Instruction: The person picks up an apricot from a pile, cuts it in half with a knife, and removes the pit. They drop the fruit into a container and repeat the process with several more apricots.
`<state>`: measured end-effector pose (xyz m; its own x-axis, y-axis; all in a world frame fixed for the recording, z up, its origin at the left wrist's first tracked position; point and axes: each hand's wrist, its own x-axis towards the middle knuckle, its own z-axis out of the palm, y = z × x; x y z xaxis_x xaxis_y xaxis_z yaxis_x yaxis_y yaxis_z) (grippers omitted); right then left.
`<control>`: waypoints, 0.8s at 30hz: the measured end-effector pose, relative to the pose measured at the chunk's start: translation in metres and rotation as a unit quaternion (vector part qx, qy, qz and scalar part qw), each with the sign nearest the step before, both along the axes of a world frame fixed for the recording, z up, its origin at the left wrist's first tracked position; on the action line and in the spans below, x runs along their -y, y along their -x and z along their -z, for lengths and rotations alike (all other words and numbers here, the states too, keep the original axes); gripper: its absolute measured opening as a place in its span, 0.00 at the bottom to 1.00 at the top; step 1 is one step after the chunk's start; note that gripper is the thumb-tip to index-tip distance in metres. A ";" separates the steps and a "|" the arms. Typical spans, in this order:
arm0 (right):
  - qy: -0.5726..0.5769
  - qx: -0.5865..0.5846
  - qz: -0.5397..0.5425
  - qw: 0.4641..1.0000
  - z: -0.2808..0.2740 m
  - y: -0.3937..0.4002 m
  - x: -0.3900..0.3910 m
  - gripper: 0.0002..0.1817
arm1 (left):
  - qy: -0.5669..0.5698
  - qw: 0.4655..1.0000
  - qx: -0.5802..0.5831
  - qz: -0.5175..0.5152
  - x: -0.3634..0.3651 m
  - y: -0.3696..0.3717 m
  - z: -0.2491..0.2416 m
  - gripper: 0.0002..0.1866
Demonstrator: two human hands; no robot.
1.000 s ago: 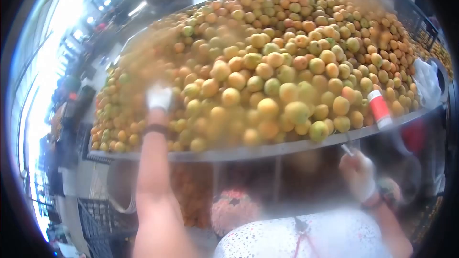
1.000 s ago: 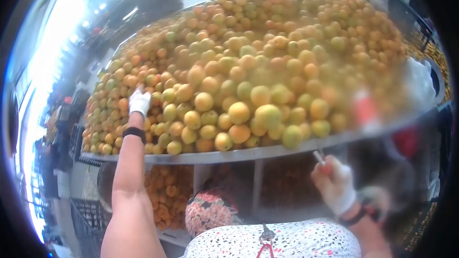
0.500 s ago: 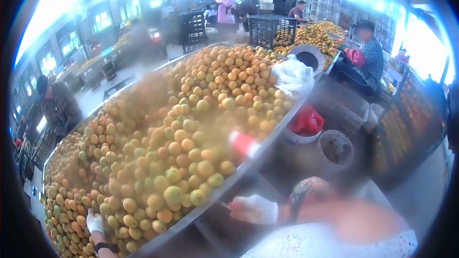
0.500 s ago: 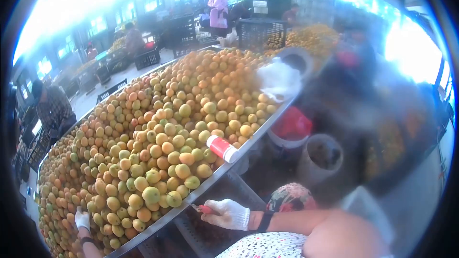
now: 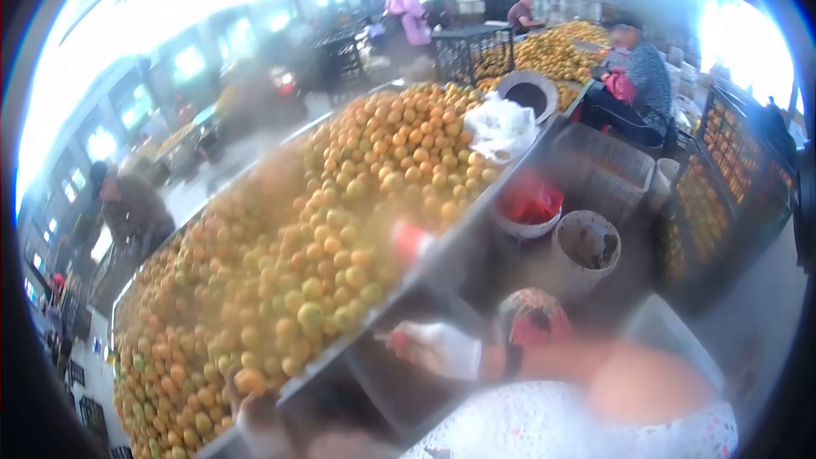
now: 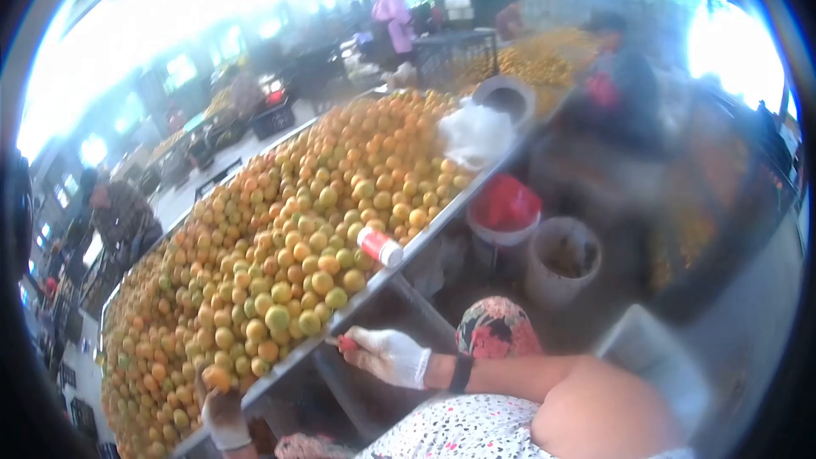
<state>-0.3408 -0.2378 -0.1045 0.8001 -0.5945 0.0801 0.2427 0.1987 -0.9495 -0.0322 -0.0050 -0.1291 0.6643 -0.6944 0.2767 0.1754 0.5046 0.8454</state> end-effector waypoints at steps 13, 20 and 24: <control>0.338 -0.020 0.006 0.941 -0.060 0.055 -0.055 0.13 | -0.029 0.991 0.015 0.130 0.046 0.204 -0.092 0.34; 0.296 0.060 0.002 0.953 -0.049 0.053 -0.059 0.13 | -0.095 0.992 0.036 0.074 0.051 0.239 -0.105 0.33; 0.374 0.050 0.044 0.925 -0.058 0.057 -0.058 0.13 | -0.101 0.990 0.039 0.086 0.051 0.238 -0.107 0.31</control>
<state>-0.3983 -0.1796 -0.0467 0.7175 -0.4051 0.5667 0.3205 -0.5304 -0.7849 -0.2705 -0.0565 -0.0219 0.5139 -0.8414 0.1674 0.1736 0.2930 0.9402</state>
